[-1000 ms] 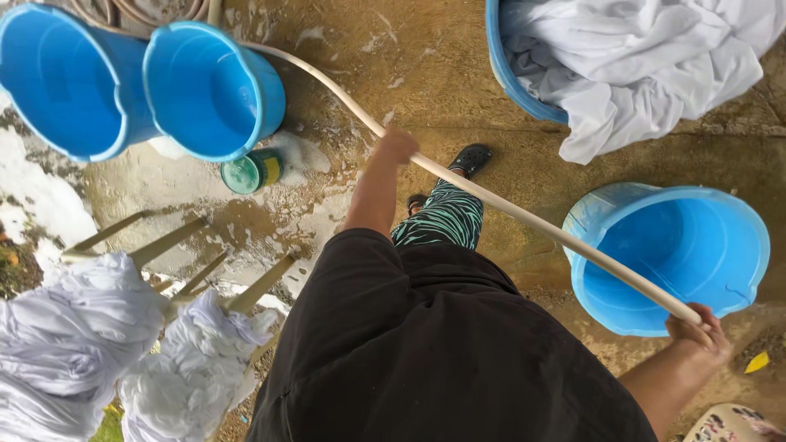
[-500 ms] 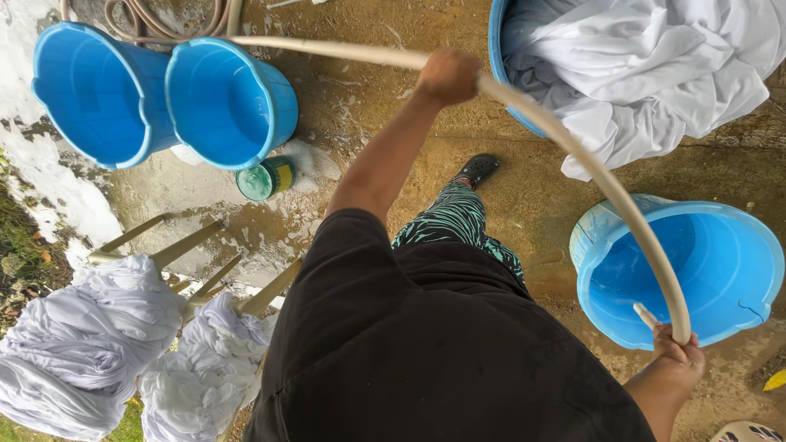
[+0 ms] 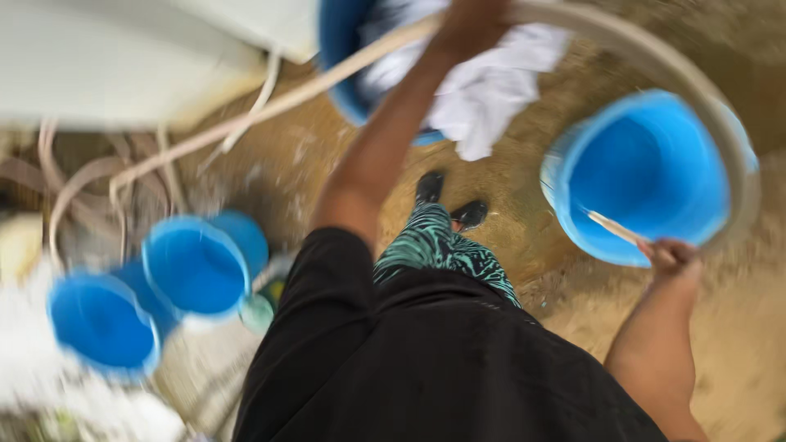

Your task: The person fills a bucket with water using a hose, then pours a liquid from a plastic jug into the water.

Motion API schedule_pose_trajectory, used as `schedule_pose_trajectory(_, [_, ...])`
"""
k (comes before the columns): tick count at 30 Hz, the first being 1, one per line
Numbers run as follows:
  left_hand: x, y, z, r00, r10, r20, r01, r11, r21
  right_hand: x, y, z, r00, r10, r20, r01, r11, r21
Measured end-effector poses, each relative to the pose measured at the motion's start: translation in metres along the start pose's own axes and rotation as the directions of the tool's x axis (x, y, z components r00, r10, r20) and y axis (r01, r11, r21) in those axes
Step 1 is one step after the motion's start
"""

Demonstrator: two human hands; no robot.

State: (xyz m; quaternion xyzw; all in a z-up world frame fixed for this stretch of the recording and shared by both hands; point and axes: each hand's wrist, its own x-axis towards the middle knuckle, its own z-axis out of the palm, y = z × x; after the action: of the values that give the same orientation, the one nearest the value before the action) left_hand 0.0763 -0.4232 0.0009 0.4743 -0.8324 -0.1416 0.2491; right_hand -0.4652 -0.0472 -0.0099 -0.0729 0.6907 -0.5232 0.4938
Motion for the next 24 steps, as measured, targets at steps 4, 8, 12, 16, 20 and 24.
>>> schedule_pose_trajectory(4, [-0.057, -0.048, 0.002, 0.995, -0.013, 0.101, 0.004, 0.996, 0.092, 0.008, 0.040, -0.012, 0.999, -0.027, -0.023, 0.029, 0.997, 0.073])
schedule_pose_trajectory(8, [-0.103, -0.088, -0.014, 0.960, -0.157, 0.233, 0.123, 0.980, 0.154, 0.049, 0.057, 0.009, 0.849, 0.521, -0.094, -0.132, 0.380, 0.916])
schedule_pose_trajectory(12, [-0.104, -0.119, 0.006, 0.974, -0.062, 0.218, 0.049, 0.997, 0.065, 0.073, 0.081, 0.028, 0.910, 0.368, -0.191, 0.079, 0.298, 0.951])
schedule_pose_trajectory(16, [-0.093, -0.137, 0.034, 0.951, -0.114, 0.289, 0.088, 0.991, 0.101, 0.104, 0.086, 0.043, 0.948, 0.235, -0.213, 0.166, 0.208, 0.964])
schedule_pose_trajectory(20, [-0.076, -0.134, 0.042, 0.909, -0.108, 0.402, 0.083, 0.994, 0.078, 0.140, 0.089, 0.042, 0.932, 0.208, -0.296, 0.253, 0.212, 0.944])
schedule_pose_trajectory(24, [-0.080, -0.116, 0.029, 0.923, -0.159, 0.349, 0.147, 0.987, 0.061, 0.193, 0.078, 0.052, 0.983, 0.005, -0.184, 0.173, 0.307, 0.936])
